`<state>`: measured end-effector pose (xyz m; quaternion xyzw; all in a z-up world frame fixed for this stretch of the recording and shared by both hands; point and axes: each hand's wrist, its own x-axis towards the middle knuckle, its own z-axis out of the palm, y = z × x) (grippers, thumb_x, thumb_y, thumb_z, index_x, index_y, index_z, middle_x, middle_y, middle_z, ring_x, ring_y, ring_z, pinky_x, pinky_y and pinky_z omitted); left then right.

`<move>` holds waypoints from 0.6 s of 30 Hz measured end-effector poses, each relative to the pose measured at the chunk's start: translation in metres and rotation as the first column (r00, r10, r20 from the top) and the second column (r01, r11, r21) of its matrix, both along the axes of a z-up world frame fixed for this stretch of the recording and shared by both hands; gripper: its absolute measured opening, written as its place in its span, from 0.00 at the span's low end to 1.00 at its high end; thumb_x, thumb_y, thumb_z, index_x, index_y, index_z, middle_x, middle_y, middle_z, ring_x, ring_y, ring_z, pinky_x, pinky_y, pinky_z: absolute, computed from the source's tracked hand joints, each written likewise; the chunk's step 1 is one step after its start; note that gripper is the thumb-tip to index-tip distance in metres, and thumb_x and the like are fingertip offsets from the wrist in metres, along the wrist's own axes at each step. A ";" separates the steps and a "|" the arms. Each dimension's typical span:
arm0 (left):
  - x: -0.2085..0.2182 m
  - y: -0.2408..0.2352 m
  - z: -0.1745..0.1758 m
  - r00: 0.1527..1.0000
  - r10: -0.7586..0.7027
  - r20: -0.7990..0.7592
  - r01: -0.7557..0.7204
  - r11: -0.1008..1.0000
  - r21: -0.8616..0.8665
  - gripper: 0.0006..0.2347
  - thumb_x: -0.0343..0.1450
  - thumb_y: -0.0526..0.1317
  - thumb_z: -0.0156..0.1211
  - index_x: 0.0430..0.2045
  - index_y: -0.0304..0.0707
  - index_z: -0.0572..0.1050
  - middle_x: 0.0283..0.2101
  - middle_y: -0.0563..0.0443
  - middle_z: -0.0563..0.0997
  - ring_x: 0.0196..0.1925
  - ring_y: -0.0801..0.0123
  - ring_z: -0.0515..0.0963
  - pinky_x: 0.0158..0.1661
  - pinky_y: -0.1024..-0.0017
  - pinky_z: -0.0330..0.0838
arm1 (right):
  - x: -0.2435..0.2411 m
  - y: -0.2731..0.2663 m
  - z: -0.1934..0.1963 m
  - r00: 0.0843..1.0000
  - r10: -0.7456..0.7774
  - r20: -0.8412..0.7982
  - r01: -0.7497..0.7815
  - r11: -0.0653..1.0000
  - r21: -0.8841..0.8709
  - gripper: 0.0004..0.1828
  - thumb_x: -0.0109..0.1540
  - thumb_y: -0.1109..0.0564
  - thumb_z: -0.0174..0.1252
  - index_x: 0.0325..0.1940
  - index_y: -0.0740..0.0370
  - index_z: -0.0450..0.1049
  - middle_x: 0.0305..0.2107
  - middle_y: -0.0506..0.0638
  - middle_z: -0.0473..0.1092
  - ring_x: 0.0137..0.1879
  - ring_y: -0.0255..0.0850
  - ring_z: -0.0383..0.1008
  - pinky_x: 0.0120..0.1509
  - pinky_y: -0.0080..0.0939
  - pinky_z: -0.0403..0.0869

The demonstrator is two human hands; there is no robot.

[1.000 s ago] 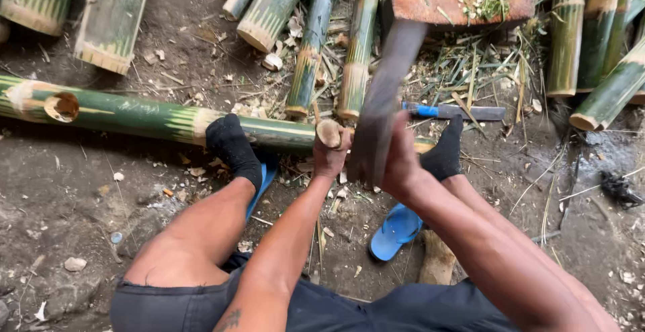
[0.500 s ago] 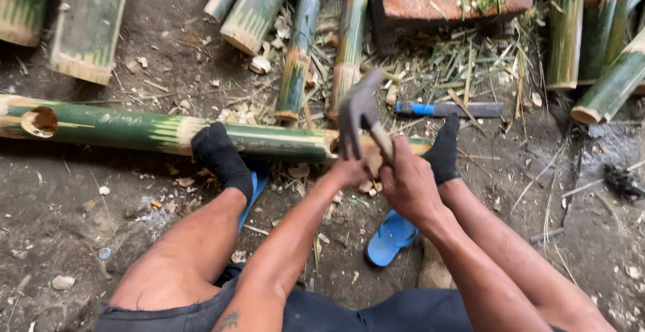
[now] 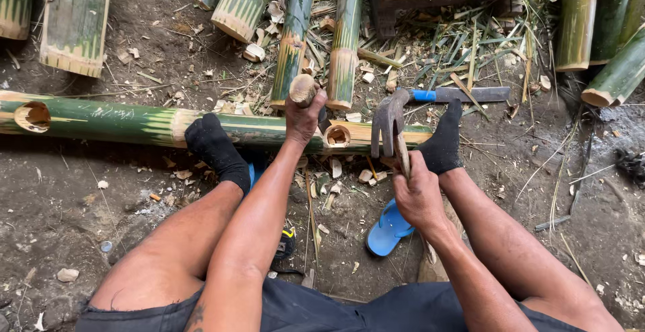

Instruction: The person sits on the ground and uses a hammer and chisel to carve a hole into a bamboo pole. They repeatedly strike the chisel to remove material, occasionally pause to inspect the hole, and use a pencil to mark the bamboo surface.

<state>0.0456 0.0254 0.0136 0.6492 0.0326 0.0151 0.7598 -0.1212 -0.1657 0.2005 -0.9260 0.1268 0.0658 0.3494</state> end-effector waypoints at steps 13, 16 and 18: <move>-0.012 -0.012 -0.015 0.969 -0.245 0.011 0.243 0.966 0.083 0.15 0.70 0.50 0.64 0.41 0.38 0.78 0.41 0.49 0.85 0.42 0.66 0.86 0.43 0.66 0.83 | 0.041 0.050 0.094 0.942 0.157 0.298 -0.152 0.988 -0.038 0.09 0.67 0.63 0.54 0.50 0.63 0.64 0.25 0.58 0.72 0.29 0.47 0.78 0.34 0.46 0.74; -0.017 -0.009 -0.030 0.989 -0.146 0.037 0.147 0.989 -0.012 0.10 0.72 0.43 0.65 0.39 0.36 0.78 0.40 0.46 0.85 0.41 0.65 0.86 0.45 0.63 0.82 | 0.047 0.049 0.106 0.889 0.244 0.387 -0.236 0.969 -0.070 0.10 0.70 0.63 0.53 0.53 0.63 0.60 0.25 0.57 0.72 0.29 0.49 0.78 0.34 0.46 0.74; -0.023 -0.010 -0.038 0.956 -0.104 0.275 -0.003 0.932 0.361 0.07 0.73 0.38 0.64 0.41 0.36 0.78 0.42 0.47 0.84 0.44 0.66 0.85 0.48 0.64 0.81 | 0.054 0.051 0.097 0.857 0.290 0.427 -0.268 0.957 -0.113 0.12 0.69 0.65 0.53 0.54 0.63 0.59 0.26 0.58 0.72 0.30 0.53 0.79 0.34 0.48 0.74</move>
